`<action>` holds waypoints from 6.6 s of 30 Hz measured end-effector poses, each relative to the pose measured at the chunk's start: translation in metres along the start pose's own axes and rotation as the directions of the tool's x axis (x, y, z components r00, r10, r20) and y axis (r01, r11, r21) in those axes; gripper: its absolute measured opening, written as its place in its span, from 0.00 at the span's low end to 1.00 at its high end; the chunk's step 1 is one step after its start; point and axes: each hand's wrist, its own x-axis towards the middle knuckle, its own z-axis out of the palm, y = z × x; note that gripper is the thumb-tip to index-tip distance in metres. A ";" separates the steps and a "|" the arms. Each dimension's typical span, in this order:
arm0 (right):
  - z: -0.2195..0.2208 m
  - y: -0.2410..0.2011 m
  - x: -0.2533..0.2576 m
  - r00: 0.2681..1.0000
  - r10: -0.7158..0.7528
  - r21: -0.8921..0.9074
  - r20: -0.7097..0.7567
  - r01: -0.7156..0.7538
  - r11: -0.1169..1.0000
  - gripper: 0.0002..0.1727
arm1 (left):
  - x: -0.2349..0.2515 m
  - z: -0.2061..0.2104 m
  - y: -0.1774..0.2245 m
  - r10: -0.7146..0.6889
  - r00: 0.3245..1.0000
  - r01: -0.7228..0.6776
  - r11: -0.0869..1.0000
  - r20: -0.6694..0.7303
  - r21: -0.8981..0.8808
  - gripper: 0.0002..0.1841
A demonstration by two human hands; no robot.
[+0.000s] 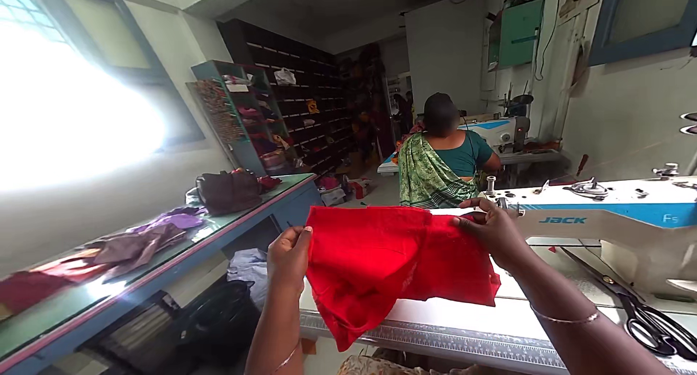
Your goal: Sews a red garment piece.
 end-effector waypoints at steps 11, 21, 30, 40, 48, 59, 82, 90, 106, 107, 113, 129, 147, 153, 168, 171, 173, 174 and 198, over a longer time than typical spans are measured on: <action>0.008 0.015 0.010 0.986 0.055 0.146 0.160 -0.079 0.986 0.12 | -0.016 -0.007 0.002 0.054 0.996 -0.052 0.998 -0.076 0.035 0.11; -0.001 0.008 -0.001 0.977 -0.116 -0.109 0.177 0.136 0.985 0.08 | -0.027 -0.022 -0.007 0.190 0.977 -0.178 0.977 -0.096 0.121 0.10; -0.037 -0.027 -0.043 0.954 -0.067 0.173 0.291 0.017 0.985 0.08 | -0.050 -0.039 0.002 0.165 0.986 -0.162 0.980 0.018 -0.118 0.10; -0.036 0.141 -0.055 0.961 0.143 -0.242 0.238 -0.084 0.967 0.09 | -0.065 0.045 -0.129 0.047 0.962 -0.171 0.872 0.270 0.458 0.15; -0.035 0.171 -0.065 0.973 0.125 -0.165 0.195 -0.093 0.982 0.10 | -0.059 0.073 -0.129 0.098 0.964 -0.231 0.773 0.248 0.590 0.16; -0.035 0.170 -0.070 0.981 0.102 -0.147 0.166 -0.078 0.986 0.09 | -0.142 0.166 -0.082 0.068 0.760 -0.322 0.903 0.646 0.284 0.11; 0.037 0.150 -0.038 0.868 0.272 -0.620 0.415 0.051 0.783 0.10 | -0.154 0.189 -0.095 -0.338 0.763 -0.175 0.713 0.551 0.679 0.47; 0.043 0.146 -0.042 0.861 0.375 -0.710 0.342 -0.024 0.703 0.14 | -0.153 0.189 -0.096 -0.362 0.741 -0.174 0.709 0.565 0.683 0.46; 0.024 0.148 -0.035 0.879 0.476 -0.644 0.021 -0.353 0.679 0.17 | -0.156 0.187 -0.097 -0.342 0.752 -0.179 0.716 0.563 0.674 0.52; 0.023 0.148 -0.034 0.877 0.481 -0.621 0.026 -0.362 0.695 0.17 | -0.155 0.187 -0.095 -0.343 0.753 -0.181 0.714 0.562 0.677 0.52; 0.012 0.152 -0.032 0.803 0.595 -0.330 -0.038 -0.572 0.751 0.17 | -0.155 0.188 -0.096 -0.345 0.753 -0.175 0.716 0.560 0.676 0.52; -0.037 0.114 -0.052 0.900 0.405 -0.823 -0.158 -0.347 0.451 0.12 | -0.157 0.189 -0.100 -0.319 0.764 -0.183 0.727 0.561 0.662 0.50; 0.042 0.138 -0.028 0.807 0.488 -0.838 0.333 0.015 0.545 0.15 | -0.154 0.187 -0.099 -0.333 0.742 -0.183 0.734 0.582 0.654 0.48; 0.049 0.130 -0.019 0.729 0.595 -0.907 0.338 0.084 0.412 0.18 | -0.153 0.188 -0.100 -0.347 0.738 -0.183 0.723 0.579 0.666 0.48; 0.027 0.140 -0.031 0.867 0.418 -0.645 0.273 -0.157 0.748 0.14 | -0.153 0.174 -0.104 -0.271 0.641 -0.280 0.788 0.718 0.548 0.49; 0.017 0.152 -0.040 0.834 0.267 -0.550 0.482 0.051 0.834 0.15 | -0.156 0.166 -0.106 -0.232 0.625 -0.305 0.806 0.746 0.507 0.51; 0.011 0.157 -0.045 0.800 0.269 -0.531 0.536 0.072 0.844 0.15 | -0.159 0.163 -0.107 -0.223 0.619 -0.313 0.809 0.753 0.497 0.51; 0.007 0.158 -0.047 0.808 0.266 -0.526 0.525 0.062 0.848 0.14 | -0.160 0.163 -0.109 -0.209 0.627 -0.319 0.810 0.750 0.492 0.51; -0.054 0.118 -0.064 0.920 0.355 -0.622 -0.168 -0.378 0.686 0.14 | -0.080 0.064 -0.053 0.127 0.946 -0.250 0.872 0.298 0.422 0.19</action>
